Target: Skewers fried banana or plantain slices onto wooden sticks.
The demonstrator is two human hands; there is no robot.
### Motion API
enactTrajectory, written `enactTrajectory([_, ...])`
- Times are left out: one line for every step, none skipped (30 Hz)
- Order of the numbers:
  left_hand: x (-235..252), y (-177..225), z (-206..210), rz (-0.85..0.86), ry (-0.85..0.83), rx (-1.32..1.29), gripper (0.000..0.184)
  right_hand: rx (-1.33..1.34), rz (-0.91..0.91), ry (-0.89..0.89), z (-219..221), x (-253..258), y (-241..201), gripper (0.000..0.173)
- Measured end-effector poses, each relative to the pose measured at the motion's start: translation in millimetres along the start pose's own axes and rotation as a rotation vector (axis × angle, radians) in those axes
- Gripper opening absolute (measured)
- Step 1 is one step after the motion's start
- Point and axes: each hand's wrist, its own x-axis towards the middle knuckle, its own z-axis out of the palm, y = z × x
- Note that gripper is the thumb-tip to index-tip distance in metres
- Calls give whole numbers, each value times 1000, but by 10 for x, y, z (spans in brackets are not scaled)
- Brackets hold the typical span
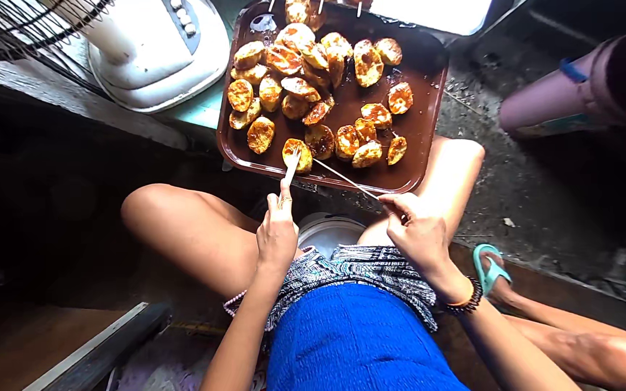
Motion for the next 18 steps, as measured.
enactTrajectory([-3, -4, 12, -1, 4, -3, 66, 0, -1, -5, 17, 18, 11, 23])
enactTrajectory([-6, -11, 28, -2, 9, -8, 66, 1, -3, -11, 31, 32, 26, 23])
enactTrajectory([-9, -22, 49, 2, 17, -14, 66, 6, -3, -19, 43, 44, 43, 23])
enactTrajectory([-11, -33, 67, 6, 24, -23, 65, 11, -1, -28, 51, 54, 62, 23])
enactTrajectory([-15, -43, 82, 10, 30, -35, 64, 15, 3, -38, 57, 66, 80, 23])
enactTrajectory([-18, -51, 94, 16, 39, -48, 63, 17, 8, -48, 61, 82, 95, 23])
enactTrajectory([-19, -55, 106, 19, 48, -55, 62, 15, 12, -59, 59, 103, 108, 23])
enactTrajectory([-20, -54, 115, 19, 52, -55, 62, 13, 15, -65, 55, 130, 122, 24])
enactTrajectory([-19, -50, 120, 18, 55, -58, 62, 13, 13, -67, 48, 162, 136, 25])
enactTrajectory([-21, -43, 118, 16, 53, -68, 62, 16, 8, -68, 43, 195, 152, 25])
enactTrajectory([-24, -35, 112, 11, 43, -77, 62, 21, 4, -72, 40, 226, 163, 26])
enactTrajectory([-24, -29, 108, 8, 34, -84, 62, 26, 1, -78, 42, 255, 169, 27])
enactTrajectory([-22, -26, 112, 8, 33, -89, 61, 30, -3, -84, 52, 280, 169, 28])
enactTrajectory([-23, -23, 119, 9, 32, -95, 61, 28, -8, -89, 65, 298, 165, 29])
enactTrajectory([-26, -19, 130, 8, 30, -103, 61, 24, -10, -93, 76, 312, 159, 29])
enactTrajectory([-29, -15, 140, 7, 26, -112, 62, 21, -9, -98, 81, 322, 147, 30])
enactTrajectory([-31, -8, 149, 4, 24, -119, 62, 20, -7, -101, 82, 332, 134, 30])
enactTrajectory([-35, 2, 154, 0, 20, -123, 63, 15, -7, -104, 73, 342, 118, 30])
